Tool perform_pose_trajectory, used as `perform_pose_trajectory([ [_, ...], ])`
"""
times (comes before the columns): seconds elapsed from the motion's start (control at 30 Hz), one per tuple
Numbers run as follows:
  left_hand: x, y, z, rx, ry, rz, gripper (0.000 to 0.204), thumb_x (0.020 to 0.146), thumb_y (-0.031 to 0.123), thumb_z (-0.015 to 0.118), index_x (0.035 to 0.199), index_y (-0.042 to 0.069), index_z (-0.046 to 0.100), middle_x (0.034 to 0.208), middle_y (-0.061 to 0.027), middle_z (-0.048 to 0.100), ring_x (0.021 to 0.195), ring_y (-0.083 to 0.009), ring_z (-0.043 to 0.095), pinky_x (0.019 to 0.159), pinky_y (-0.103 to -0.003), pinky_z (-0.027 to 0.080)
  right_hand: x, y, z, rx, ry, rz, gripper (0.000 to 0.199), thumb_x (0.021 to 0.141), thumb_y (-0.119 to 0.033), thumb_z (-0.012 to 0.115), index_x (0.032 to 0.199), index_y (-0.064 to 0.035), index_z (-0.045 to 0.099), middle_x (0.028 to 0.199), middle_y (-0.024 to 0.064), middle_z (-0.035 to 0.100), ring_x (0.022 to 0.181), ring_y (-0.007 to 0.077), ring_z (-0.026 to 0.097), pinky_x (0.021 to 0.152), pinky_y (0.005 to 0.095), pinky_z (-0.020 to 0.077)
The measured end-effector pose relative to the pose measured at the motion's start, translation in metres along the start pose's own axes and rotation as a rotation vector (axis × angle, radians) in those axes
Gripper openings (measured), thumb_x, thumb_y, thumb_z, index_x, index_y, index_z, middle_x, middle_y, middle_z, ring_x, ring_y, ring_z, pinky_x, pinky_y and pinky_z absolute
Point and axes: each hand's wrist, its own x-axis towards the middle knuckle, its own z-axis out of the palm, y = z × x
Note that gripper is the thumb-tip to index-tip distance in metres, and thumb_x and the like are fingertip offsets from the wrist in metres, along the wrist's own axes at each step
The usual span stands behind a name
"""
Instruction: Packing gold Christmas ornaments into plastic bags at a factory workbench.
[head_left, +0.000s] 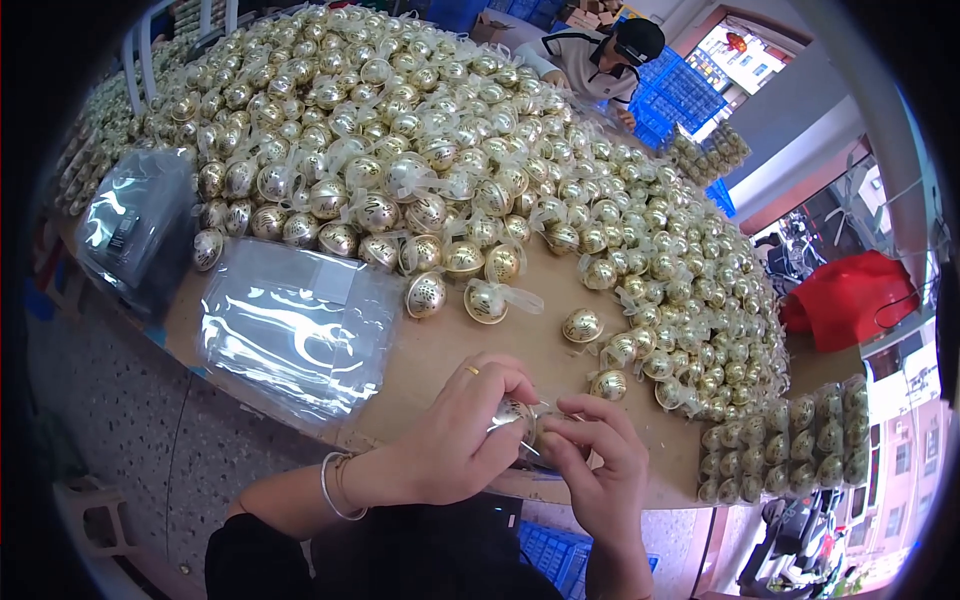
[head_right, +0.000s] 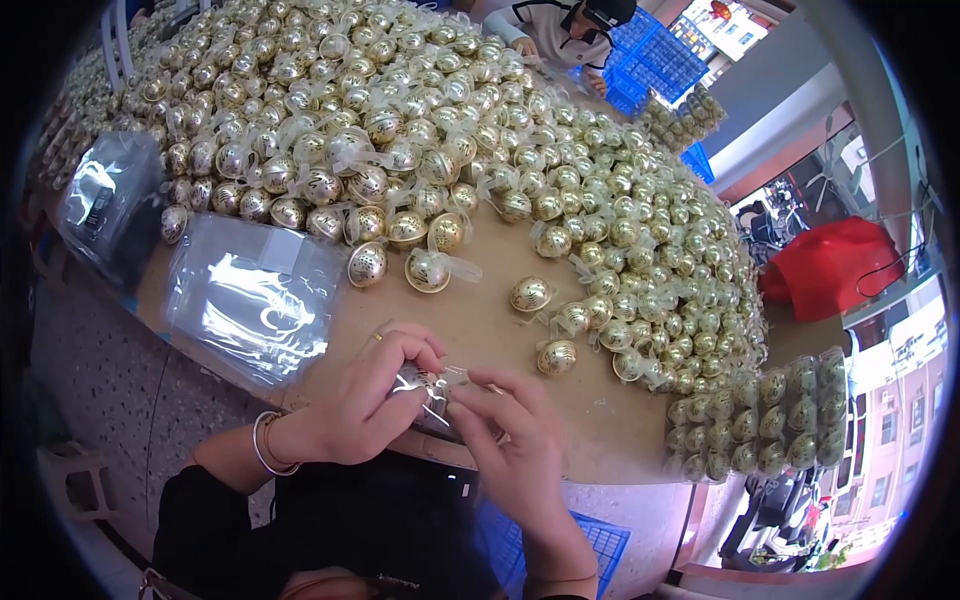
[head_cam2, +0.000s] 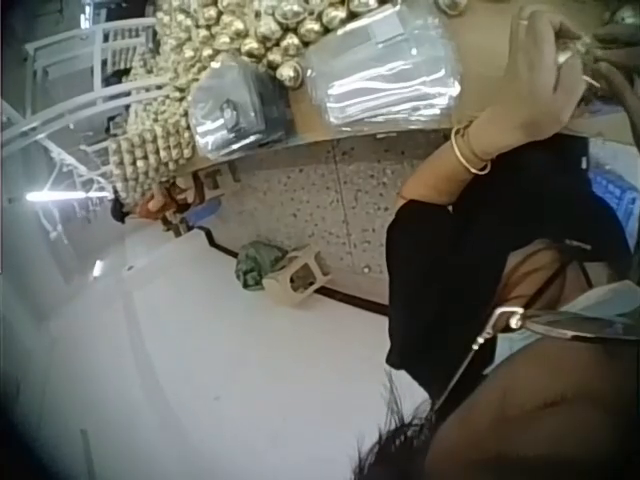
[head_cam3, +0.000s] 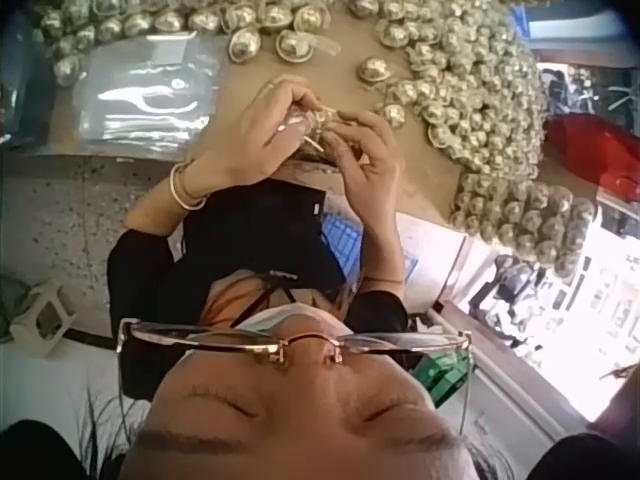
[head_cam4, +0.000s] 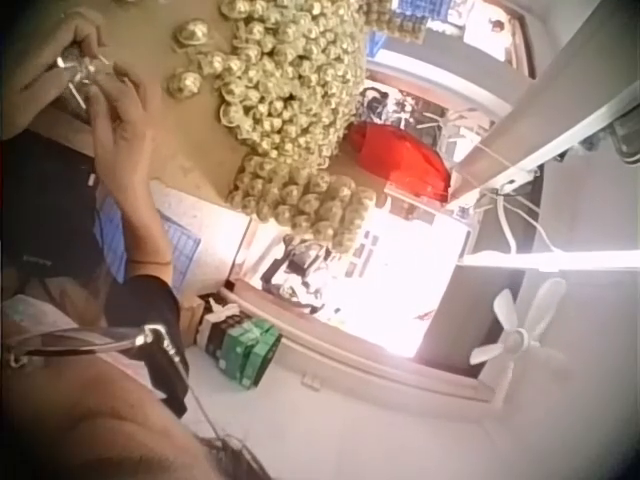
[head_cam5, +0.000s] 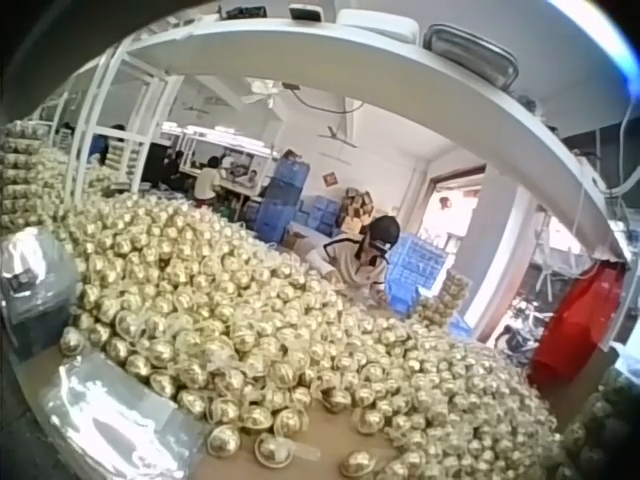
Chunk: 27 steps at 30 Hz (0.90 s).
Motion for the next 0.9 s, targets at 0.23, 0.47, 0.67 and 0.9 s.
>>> perform_pose_trajectory([
  [0.23,-0.007,-0.025,0.001,-0.064,-0.019,0.363,0.036,0.083,0.016,0.066,0.112,0.003,0.048,0.109,-0.014,0.05,0.106,-0.0319,0.047,0.091,-0.038,0.041,-0.022,0.049,0.018,-0.191,0.151,-0.616,0.032,0.075,-0.029,0.075,0.099,-0.008,0.07,0.113,0.0183,0.062,0.111,0.0355,0.058,0.095,0.0485,0.0431],
  [0.47,-0.012,0.004,0.006,-0.057,0.083,0.145,0.038,0.087,0.01,0.063,0.121,0.006,0.048,0.103,-0.0067,0.054,0.094,-0.0205,0.054,0.085,-0.036,0.047,-0.008,0.028,-0.002,0.14,0.063,-0.121,0.025,0.084,-0.02,0.069,0.101,-0.0008,0.067,0.105,0.0114,0.064,0.103,0.0222,0.059,0.095,0.04,0.0435],
  [0.67,-0.001,0.021,0.02,-0.298,0.136,-0.334,0.019,0.09,0.001,0.052,0.109,0.001,0.048,0.1,-0.0051,0.051,0.092,-0.0124,0.051,0.083,-0.026,0.043,0.012,0.032,-0.013,0.184,-0.152,0.204,0.022,0.088,-0.023,0.066,0.089,-0.0007,0.067,0.074,0.0042,0.061,0.071,0.0139,0.057,0.066,0.0303,0.0469],
  [0.9,0.0,-0.026,0.019,-0.725,0.371,-0.347,0.035,0.089,0.006,0.051,0.123,0.006,0.043,0.106,-0.0041,0.051,0.104,-0.0147,0.051,0.091,-0.027,0.042,-0.067,0.088,-0.003,0.271,-0.059,0.03,0.071,0.081,-0.026,0.07,0.142,-0.0093,0.038,0.122,0.0133,0.057,0.111,0.0269,0.054,0.1,0.0358,0.0393],
])
